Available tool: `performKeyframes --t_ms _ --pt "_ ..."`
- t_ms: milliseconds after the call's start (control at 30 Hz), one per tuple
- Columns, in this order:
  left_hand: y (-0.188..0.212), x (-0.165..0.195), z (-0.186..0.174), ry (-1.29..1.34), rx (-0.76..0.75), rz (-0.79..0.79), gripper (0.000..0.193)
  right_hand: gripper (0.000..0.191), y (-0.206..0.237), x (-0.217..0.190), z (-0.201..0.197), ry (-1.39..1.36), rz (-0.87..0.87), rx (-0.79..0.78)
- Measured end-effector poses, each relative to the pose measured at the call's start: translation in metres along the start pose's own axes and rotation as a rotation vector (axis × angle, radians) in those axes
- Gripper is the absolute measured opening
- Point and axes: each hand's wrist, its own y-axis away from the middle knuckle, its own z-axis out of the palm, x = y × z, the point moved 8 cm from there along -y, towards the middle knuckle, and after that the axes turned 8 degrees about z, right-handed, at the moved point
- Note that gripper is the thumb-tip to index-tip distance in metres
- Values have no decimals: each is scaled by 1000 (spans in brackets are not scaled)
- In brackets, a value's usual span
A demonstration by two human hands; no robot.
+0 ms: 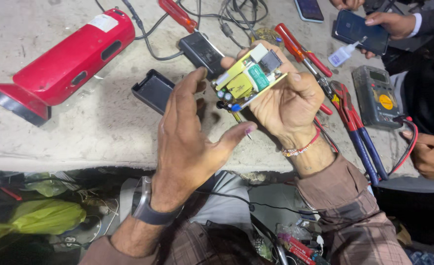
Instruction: The person disassembles a black power adapter using a screwdriver and pliers, applies glue to the casing, and manipulates the internal circuit board. The person then reassembles the adapter and continues to adjust internal components.
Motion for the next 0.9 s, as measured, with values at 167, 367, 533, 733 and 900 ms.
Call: performKeyframes --t_ms 167,367,533,733,900 --pt "-1 -16 24 103 -33 -141 65 57 6 -16 13 107 69 -1" --pt "15 -18 18 85 -192 64 59 64 54 -90 10 2057 -51 420" --pt "27 -25 25 28 -289 39 57 41 65 -69 -30 2433 235 422" --pt "29 -30 32 -41 -352 84 60 45 56 -71 -41 2531 185 320" --pt "34 -31 34 -3 -397 99 56 35 62 -106 -8 2427 160 474"
